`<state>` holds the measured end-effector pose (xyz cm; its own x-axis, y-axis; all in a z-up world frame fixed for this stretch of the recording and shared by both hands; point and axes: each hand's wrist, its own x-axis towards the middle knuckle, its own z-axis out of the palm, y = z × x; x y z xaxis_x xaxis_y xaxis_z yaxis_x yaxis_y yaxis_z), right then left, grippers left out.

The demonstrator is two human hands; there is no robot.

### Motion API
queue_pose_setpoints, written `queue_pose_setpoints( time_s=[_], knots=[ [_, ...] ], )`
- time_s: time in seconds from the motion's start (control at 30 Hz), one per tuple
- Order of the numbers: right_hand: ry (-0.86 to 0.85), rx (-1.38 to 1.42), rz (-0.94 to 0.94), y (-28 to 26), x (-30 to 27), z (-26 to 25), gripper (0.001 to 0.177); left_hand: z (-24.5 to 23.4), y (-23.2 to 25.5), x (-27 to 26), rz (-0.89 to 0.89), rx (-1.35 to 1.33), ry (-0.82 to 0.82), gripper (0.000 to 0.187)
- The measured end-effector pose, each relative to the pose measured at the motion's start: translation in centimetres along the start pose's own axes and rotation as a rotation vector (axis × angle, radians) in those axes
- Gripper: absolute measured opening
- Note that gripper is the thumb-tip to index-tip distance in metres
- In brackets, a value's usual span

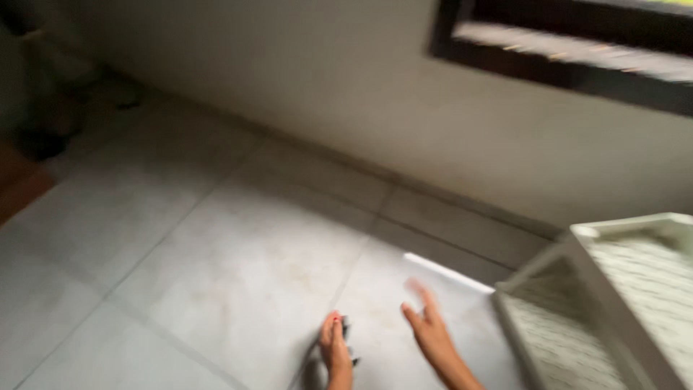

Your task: The person disassembles a white plastic two-tier rack by removing items from the top shelf, detaching the shelves from the vertical supports, and separating the components. The person then places the disassembled parts on the floor.

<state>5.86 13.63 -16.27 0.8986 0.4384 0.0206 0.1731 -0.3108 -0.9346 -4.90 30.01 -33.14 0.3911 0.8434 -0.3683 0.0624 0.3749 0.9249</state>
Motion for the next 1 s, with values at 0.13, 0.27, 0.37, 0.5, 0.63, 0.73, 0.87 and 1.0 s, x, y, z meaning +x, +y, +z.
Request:
queue_pose_setpoints(
  time_s=[0.13, 0.27, 0.37, 0.5, 0.63, 0.73, 0.87, 1.0],
  knots=[
    [0.533, -1.011, 0.056, -6.4, 0.1, -15.7, 0.063, 5.6, 3.5, -3.1, 0.252, 0.108, -0.129, 0.037],
    [0.629, -1.261, 0.119, -9.2, -2.2, -22.9, 0.107, 11.7, 8.6, -8.5, 0.205, 0.075, -0.272, 0.037],
    [0.467, -1.511, 0.229, -8.2, -3.2, -22.1, 0.065, 15.0, 11.8, -13.6, 0.129, 0.089, -0.430, 0.037],
    [0.520, -1.411, -0.128, -6.7, -5.1, -22.8, 0.041, 15.7, 13.7, -18.1, 0.288, 0.251, -0.654, 0.037],
    [0.380, -1.283, -0.283, -7.8, -8.2, -24.0, 0.036, 15.8, 13.9, -19.5, 0.656, 0.396, -0.708, 0.051],
    [0.293, -1.231, -0.438, -9.6, -10.0, -24.8, 0.044, 15.4, 14.1, -20.5, 0.873, 0.427, -0.686, 0.054],
    [0.230, -1.214, -0.411, -14.1, -8.9, -27.5, 0.060, 16.2, 18.9, -23.0, 0.525, 0.234, -0.799, 0.033],
    [0.204, -1.052, -0.426, -18.8, -7.1, -30.5, 0.075, 18.2, 26.0, -26.6, 0.506, 0.361, -0.796, 0.029]
  ],
)
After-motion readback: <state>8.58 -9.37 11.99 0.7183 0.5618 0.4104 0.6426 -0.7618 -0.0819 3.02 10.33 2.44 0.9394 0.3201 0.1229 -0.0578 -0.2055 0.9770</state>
